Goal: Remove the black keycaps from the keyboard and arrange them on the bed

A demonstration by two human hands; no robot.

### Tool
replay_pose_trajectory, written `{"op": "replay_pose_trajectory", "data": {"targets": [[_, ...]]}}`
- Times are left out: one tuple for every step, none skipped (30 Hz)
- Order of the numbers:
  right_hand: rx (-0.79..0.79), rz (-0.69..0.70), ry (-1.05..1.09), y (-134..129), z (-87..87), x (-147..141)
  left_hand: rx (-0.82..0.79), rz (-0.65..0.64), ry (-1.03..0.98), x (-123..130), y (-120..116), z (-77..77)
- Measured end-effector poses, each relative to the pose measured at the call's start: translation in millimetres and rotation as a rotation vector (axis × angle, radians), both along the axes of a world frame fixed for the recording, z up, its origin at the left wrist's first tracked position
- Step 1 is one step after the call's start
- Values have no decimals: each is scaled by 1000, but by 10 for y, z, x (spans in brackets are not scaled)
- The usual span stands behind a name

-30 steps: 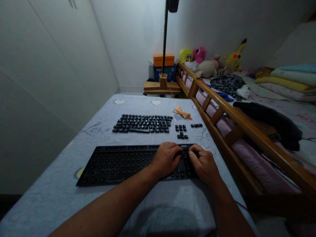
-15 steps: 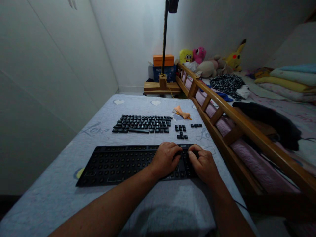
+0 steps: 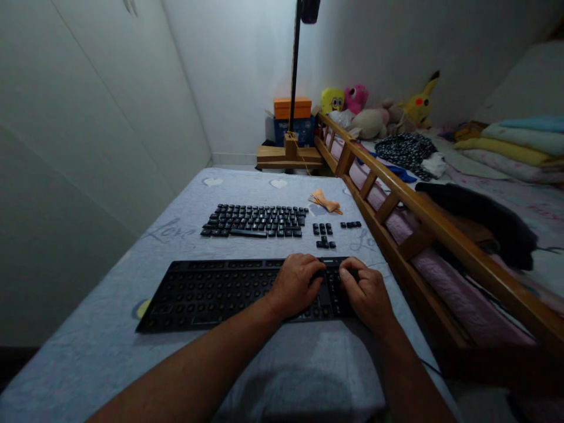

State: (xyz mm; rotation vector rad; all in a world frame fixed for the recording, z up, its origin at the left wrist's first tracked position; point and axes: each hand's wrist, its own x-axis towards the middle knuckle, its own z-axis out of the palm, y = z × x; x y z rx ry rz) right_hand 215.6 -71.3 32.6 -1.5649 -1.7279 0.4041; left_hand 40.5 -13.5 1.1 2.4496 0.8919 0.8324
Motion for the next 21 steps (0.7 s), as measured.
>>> {"op": "replay_pose_trajectory", "data": {"targets": [[1,0,-2,-1,-1,2,-1,0,-1,0,1,2],[1,2,-5,-1,-3,4,-2,1,-2,1,2,4],[3,4,-9,-1,-5,6,-3,2,-4,1,2,5],[5,6,-15,-1,-8,7,-4,4,-5,2,1,6],[8,8,-23,0,-12,9,-6,4,-5,2,0,8],[12,9,-32,1,-16,10,-7,5,-5,3,-1,9],[16,10,-42,3,-22,11,-9,6,-3,3,-3,9],[21,12,-54,4,-28,12,-11,6,-2,3,-4,8],[25,14,-65,5,-33,12,-12,6,-2,2,-5,6],[31,15,-73,6,-37,13,-11,6,-4,2,-6,4],[36,16,-80,6,-39,12,-9,6,-7,2,-6,1],[38,16,-86,6,-40,11,-7,8,-10,1,-6,-2],[39,15,-91,5,-38,10,-6,9,-10,0,-5,-5],[39,15,-96,4,-34,9,-5,9,-9,0,-4,-8],[39,15,-99,2,-29,8,-6,9,-8,0,-3,-10],[37,17,-102,0,-25,8,-7,9,-8,-1,-2,-12],[36,19,-102,-3,-21,10,-9,7,-9,-1,-1,-14],[34,19,-101,-5,-19,12,-11,7,-10,-1,-1,-15],[32,18,-99,-6,-17,14,-11,8,-11,-1,0,-16],[30,14,-100,-7,-17,17,-13,9,-11,-1,1,-17],[31,8,-104,-8,-17,20,-14,8,-9,-1,1,-17]]}}
